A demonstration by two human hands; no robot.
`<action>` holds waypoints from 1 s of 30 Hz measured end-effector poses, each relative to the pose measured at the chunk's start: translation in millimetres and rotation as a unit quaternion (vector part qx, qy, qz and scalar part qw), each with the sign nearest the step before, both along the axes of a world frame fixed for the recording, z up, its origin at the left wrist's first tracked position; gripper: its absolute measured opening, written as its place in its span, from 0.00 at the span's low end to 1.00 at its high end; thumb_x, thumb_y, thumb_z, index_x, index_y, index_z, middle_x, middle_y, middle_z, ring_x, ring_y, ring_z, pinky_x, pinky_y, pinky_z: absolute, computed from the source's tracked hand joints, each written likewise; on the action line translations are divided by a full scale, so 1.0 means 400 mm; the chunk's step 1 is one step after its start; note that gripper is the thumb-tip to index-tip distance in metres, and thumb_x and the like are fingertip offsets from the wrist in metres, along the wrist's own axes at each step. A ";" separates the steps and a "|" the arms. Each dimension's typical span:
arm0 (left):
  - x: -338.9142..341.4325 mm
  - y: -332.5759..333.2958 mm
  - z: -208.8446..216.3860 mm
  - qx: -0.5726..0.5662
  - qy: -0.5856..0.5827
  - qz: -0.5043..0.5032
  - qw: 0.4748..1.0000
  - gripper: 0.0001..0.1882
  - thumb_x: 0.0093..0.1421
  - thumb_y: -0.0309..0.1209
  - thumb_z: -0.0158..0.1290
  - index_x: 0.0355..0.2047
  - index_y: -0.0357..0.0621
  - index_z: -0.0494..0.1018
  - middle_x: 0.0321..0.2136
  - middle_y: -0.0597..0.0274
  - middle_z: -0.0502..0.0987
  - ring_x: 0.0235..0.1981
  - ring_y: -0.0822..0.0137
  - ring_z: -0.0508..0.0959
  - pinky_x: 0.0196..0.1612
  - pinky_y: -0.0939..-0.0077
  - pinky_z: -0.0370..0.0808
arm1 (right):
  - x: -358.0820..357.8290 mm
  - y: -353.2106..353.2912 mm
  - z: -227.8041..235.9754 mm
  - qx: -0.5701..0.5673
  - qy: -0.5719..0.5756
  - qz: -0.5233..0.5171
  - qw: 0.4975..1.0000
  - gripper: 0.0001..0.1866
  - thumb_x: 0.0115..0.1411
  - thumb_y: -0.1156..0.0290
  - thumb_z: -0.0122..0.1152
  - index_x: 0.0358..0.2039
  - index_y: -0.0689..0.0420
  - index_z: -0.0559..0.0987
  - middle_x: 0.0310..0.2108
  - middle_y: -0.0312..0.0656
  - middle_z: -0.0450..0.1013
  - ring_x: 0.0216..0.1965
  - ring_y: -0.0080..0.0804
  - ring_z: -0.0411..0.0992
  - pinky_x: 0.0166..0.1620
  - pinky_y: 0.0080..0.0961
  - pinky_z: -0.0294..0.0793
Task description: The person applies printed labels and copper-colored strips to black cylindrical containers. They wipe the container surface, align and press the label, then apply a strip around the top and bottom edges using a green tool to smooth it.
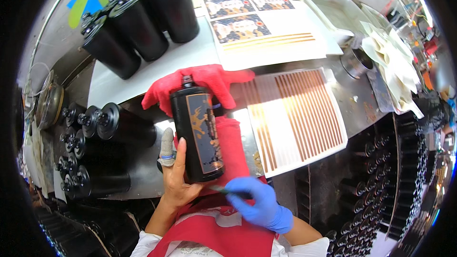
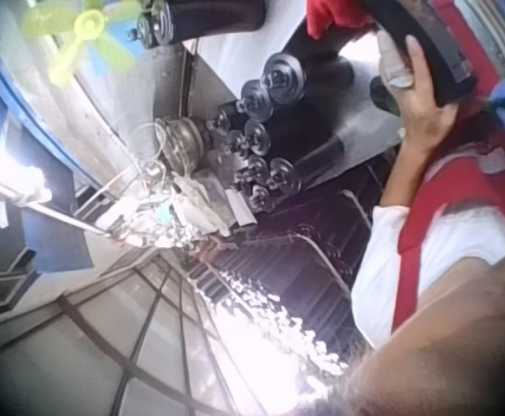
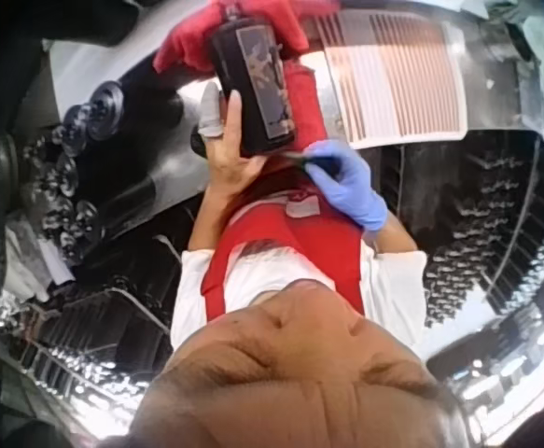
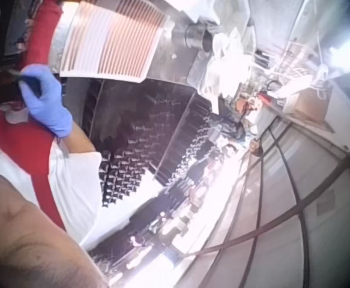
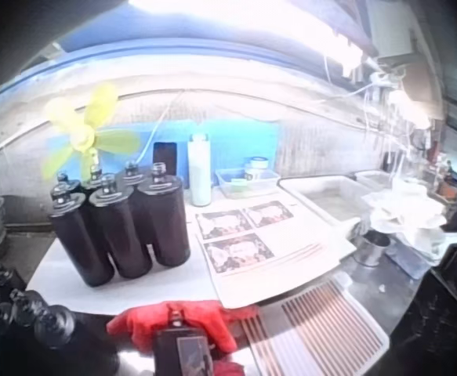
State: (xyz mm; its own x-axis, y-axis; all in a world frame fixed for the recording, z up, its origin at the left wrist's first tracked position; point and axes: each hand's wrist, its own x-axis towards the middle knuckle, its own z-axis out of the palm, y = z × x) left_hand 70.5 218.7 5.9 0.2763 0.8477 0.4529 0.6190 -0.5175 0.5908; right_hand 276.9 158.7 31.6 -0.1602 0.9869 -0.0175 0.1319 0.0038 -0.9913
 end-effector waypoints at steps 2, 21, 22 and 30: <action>0.009 0.005 -0.018 0.001 -0.052 -0.008 0.999 0.51 0.39 0.31 0.70 0.60 0.30 0.54 0.58 0.36 0.57 0.58 0.42 0.62 0.59 0.58 0.59 | 0.020 0.001 -0.028 -0.133 0.152 -0.216 0.955 0.04 0.56 0.80 0.55 0.33 0.61 0.74 0.32 0.40 0.73 0.32 0.22 0.71 0.38 0.21 0.72; -0.013 0.021 -0.022 -0.001 -0.043 -0.029 0.999 0.54 0.36 0.37 0.72 0.61 0.36 0.54 0.59 0.32 0.53 0.56 0.42 0.63 0.57 0.56 0.60 | 0.445 0.668 0.005 0.166 -0.589 -0.235 0.756 0.20 0.55 0.74 0.48 0.48 0.50 0.75 0.44 0.45 0.68 0.37 0.44 0.72 0.39 0.33 0.72; -0.015 0.022 -0.025 0.002 -0.038 -0.029 0.999 0.54 0.37 0.37 0.72 0.61 0.36 0.54 0.59 0.32 0.52 0.56 0.41 0.63 0.57 0.56 0.60 | 0.436 0.664 -0.010 0.185 -0.604 -0.218 0.744 0.20 0.54 0.75 0.46 0.48 0.50 0.75 0.43 0.46 0.68 0.37 0.45 0.72 0.39 0.34 0.72; -0.028 0.021 -0.047 0.027 -0.040 -0.006 0.999 0.50 0.37 0.43 0.70 0.58 0.37 0.60 0.57 0.28 0.55 0.55 0.40 0.61 0.53 0.56 0.60 | 0.313 0.432 0.048 0.105 -0.494 -0.174 0.845 0.13 0.52 0.75 0.55 0.40 0.55 0.76 0.43 0.42 0.70 0.35 0.42 0.74 0.37 0.33 0.72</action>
